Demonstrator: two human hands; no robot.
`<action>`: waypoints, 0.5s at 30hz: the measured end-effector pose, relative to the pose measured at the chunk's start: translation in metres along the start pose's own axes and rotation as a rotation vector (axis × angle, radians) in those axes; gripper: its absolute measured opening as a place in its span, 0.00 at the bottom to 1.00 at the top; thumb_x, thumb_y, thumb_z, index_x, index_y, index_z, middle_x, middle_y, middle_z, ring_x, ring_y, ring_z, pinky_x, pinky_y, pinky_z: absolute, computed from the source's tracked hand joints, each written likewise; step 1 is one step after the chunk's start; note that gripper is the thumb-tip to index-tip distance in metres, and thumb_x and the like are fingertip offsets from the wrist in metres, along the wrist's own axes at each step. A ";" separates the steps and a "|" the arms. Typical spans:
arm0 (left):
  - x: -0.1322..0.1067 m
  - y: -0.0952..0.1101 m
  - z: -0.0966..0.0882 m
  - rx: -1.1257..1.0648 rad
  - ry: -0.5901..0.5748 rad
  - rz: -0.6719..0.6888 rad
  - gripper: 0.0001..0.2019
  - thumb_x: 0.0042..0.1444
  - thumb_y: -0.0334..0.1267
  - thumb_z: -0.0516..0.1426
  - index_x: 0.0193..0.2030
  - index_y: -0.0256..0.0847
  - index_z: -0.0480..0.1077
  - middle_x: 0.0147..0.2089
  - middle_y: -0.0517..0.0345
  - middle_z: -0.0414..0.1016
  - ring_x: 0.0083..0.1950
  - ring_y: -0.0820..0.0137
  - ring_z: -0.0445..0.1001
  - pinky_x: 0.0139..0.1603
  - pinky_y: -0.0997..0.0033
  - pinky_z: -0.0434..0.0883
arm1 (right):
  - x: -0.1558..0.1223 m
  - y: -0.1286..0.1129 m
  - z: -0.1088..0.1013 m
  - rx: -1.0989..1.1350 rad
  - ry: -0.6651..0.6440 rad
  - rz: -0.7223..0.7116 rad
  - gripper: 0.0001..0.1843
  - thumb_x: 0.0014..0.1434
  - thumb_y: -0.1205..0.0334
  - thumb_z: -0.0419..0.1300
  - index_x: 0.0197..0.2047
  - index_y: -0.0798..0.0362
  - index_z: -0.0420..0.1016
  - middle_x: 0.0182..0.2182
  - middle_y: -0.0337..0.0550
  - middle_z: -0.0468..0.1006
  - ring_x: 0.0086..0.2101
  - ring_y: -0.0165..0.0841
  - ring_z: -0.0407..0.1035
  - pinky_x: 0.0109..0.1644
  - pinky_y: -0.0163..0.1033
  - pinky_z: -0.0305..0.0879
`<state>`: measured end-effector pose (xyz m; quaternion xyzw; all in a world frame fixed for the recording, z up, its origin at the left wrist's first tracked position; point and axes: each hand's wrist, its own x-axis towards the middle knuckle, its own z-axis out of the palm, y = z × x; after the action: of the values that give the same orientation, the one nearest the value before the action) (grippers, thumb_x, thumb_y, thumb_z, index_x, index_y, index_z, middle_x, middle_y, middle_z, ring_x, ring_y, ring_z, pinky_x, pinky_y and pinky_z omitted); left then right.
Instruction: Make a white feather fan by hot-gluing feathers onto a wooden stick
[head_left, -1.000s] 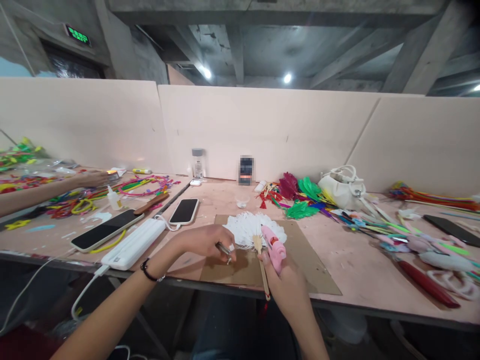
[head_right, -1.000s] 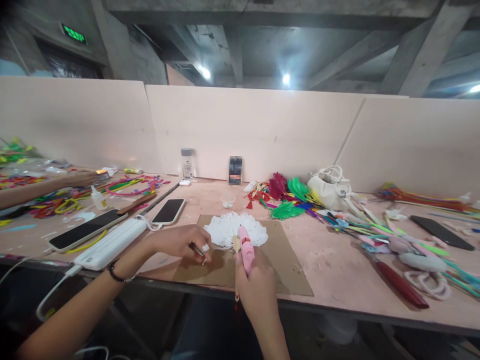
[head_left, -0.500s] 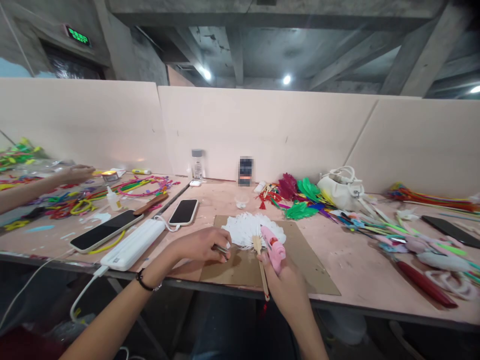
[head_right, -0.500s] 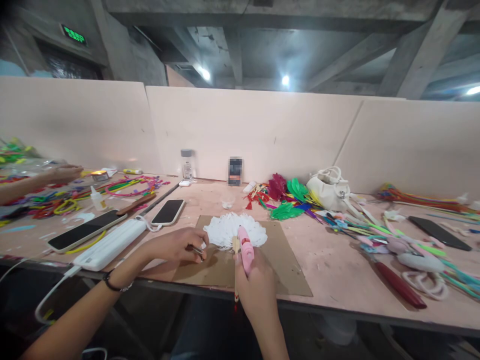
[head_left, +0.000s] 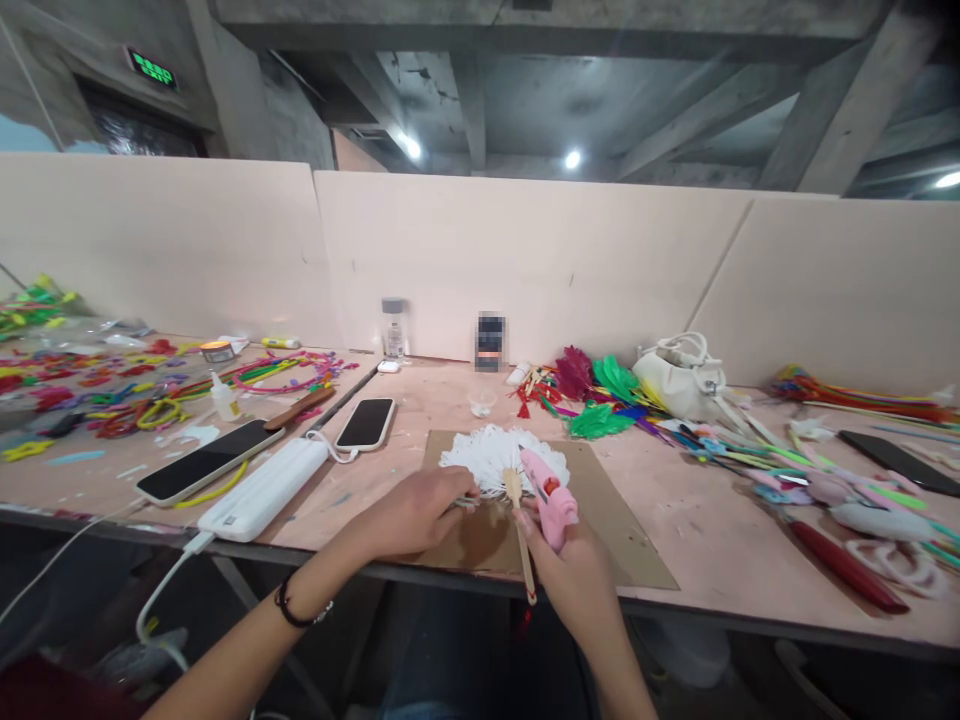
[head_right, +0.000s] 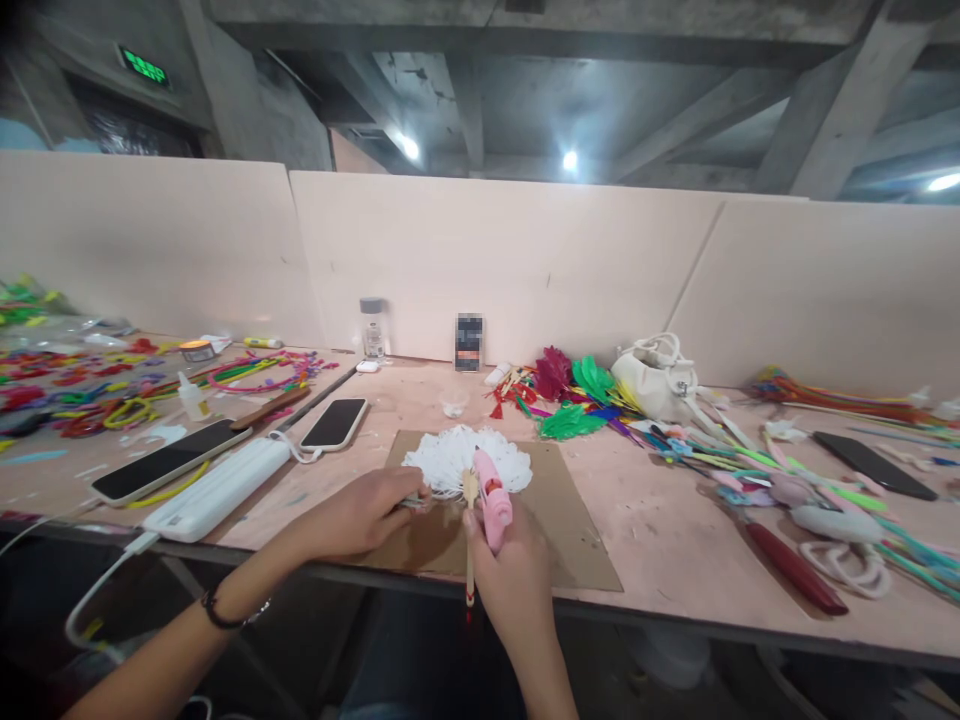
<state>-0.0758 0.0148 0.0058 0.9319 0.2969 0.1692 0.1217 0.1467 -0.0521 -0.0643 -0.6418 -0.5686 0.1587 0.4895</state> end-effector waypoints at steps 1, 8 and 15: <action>0.000 0.002 0.002 -0.003 0.015 -0.016 0.06 0.65 0.31 0.53 0.44 0.40 0.70 0.43 0.53 0.76 0.45 0.62 0.73 0.46 0.66 0.66 | 0.000 0.000 0.000 0.028 -0.016 0.004 0.24 0.62 0.44 0.59 0.49 0.53 0.81 0.42 0.52 0.84 0.44 0.49 0.79 0.48 0.48 0.73; 0.001 0.026 0.016 -0.236 0.145 -0.082 0.05 0.68 0.36 0.52 0.41 0.41 0.68 0.42 0.55 0.75 0.45 0.65 0.72 0.48 0.66 0.67 | -0.006 -0.013 0.000 0.233 -0.080 -0.006 0.18 0.58 0.49 0.63 0.45 0.51 0.82 0.44 0.46 0.85 0.49 0.44 0.78 0.58 0.47 0.69; 0.009 0.040 0.035 -0.304 0.189 -0.094 0.04 0.68 0.37 0.52 0.42 0.42 0.66 0.43 0.55 0.75 0.45 0.65 0.72 0.47 0.67 0.67 | -0.007 -0.021 -0.007 0.357 -0.077 0.035 0.15 0.54 0.50 0.67 0.39 0.51 0.82 0.39 0.45 0.85 0.44 0.45 0.79 0.49 0.46 0.73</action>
<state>-0.0351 -0.0160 -0.0105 0.8679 0.3213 0.2928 0.2404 0.1378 -0.0640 -0.0472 -0.5478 -0.5386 0.2901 0.5706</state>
